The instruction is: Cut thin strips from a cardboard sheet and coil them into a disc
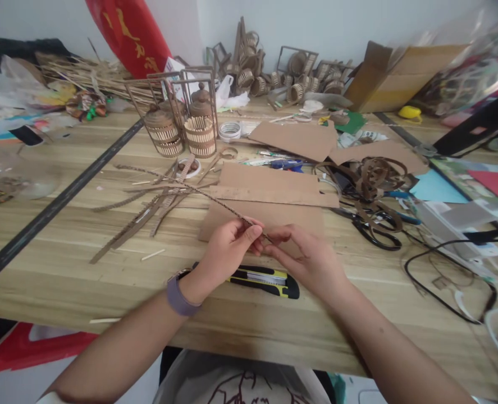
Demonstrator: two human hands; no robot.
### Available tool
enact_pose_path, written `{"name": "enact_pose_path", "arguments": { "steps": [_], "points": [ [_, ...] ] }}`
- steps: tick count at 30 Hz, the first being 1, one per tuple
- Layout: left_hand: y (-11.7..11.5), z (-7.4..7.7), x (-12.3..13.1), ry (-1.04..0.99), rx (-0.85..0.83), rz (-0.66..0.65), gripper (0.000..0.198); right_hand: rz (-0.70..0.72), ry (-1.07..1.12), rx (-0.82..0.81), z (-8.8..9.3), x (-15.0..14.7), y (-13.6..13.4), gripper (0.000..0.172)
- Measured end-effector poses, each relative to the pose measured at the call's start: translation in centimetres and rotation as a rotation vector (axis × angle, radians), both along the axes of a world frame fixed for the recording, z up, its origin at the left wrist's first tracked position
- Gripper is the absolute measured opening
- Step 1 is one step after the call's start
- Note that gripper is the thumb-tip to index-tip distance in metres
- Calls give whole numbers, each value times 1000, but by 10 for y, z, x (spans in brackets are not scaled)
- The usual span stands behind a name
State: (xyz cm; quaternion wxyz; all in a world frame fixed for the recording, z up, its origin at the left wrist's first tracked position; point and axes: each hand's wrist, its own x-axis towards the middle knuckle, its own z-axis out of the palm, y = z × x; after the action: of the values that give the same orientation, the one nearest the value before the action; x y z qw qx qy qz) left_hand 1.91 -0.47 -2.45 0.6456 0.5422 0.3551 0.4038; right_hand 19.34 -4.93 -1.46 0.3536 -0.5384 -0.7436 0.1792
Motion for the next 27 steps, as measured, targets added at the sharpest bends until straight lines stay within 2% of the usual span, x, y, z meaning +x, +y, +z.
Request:
{"name": "enact_pose_path", "arguments": {
  "steps": [4,6,11,16,18,20,24,27],
  "points": [
    [-1,0,-2,-2,-23,2,45,-13,1,15,-2,3,0,10],
    [-2,0,-3,-20,-46,-9,50,31,32,10,0,5,1,10],
    [-1,-3,-5,-92,-179,-238,64,206,84,-93,4,14,8,18],
    [4,-2,-6,-59,-199,-366,66,271,-6,52,1,21,15,18],
    [5,-2,-5,-93,-224,-386,64,214,13,32,-4,24,15,16],
    [5,-5,-3,-153,-259,-363,59,93,96,-60,-11,27,14,17],
    [4,-17,4,-247,-291,-258,47,-71,446,-327,-31,24,12,32],
    [0,-22,7,-276,-273,-219,43,-121,641,-409,-43,13,10,38]
  ]
}}
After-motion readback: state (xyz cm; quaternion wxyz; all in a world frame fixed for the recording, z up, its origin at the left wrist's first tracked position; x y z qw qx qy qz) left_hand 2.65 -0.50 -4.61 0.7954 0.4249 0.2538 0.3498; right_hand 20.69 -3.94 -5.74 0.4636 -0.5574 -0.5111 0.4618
